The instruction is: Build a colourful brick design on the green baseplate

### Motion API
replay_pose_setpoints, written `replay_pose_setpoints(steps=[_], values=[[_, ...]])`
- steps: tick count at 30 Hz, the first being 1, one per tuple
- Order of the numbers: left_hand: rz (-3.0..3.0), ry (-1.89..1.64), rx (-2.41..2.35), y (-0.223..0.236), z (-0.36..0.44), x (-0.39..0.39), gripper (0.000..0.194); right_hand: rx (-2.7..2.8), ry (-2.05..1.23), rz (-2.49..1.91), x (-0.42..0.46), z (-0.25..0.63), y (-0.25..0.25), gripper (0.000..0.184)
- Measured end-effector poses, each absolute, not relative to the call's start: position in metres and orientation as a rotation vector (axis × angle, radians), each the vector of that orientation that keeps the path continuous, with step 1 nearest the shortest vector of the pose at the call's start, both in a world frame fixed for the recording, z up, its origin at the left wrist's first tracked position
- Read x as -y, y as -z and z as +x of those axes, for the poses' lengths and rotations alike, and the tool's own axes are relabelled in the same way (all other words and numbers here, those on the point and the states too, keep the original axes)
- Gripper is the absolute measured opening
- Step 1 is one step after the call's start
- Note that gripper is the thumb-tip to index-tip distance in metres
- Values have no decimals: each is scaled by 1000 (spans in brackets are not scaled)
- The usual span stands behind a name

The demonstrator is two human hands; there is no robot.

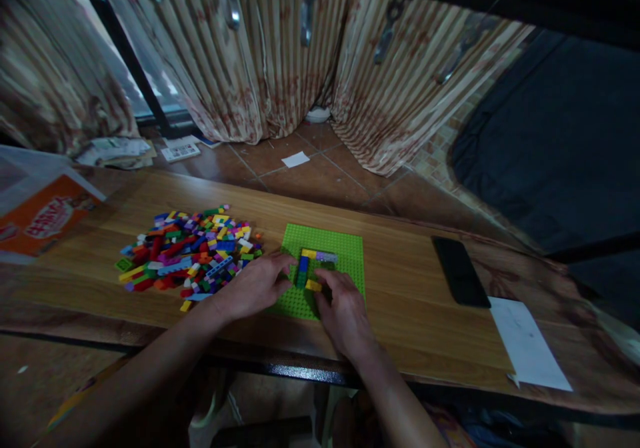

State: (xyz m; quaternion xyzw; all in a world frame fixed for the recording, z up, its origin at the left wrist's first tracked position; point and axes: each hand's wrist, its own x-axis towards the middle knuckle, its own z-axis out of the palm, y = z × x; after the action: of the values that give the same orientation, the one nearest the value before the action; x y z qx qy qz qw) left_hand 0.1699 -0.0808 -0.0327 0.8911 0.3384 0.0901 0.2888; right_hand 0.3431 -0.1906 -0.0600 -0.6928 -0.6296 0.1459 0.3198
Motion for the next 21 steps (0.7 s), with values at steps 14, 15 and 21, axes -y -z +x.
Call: replay_pose_setpoints(steps=[14, 15, 21], values=[[2351, -287, -1088, 42, 178, 86, 34, 1649, -378, -1787, 190, 344, 61, 37], [2345, -283, -1106, 42, 179, 87, 35, 1646, -375, -1782, 189, 344, 62, 37], [2358, -225, -1183, 39, 183, 90, 40, 1624, -358, -1774, 189, 344, 63, 37]])
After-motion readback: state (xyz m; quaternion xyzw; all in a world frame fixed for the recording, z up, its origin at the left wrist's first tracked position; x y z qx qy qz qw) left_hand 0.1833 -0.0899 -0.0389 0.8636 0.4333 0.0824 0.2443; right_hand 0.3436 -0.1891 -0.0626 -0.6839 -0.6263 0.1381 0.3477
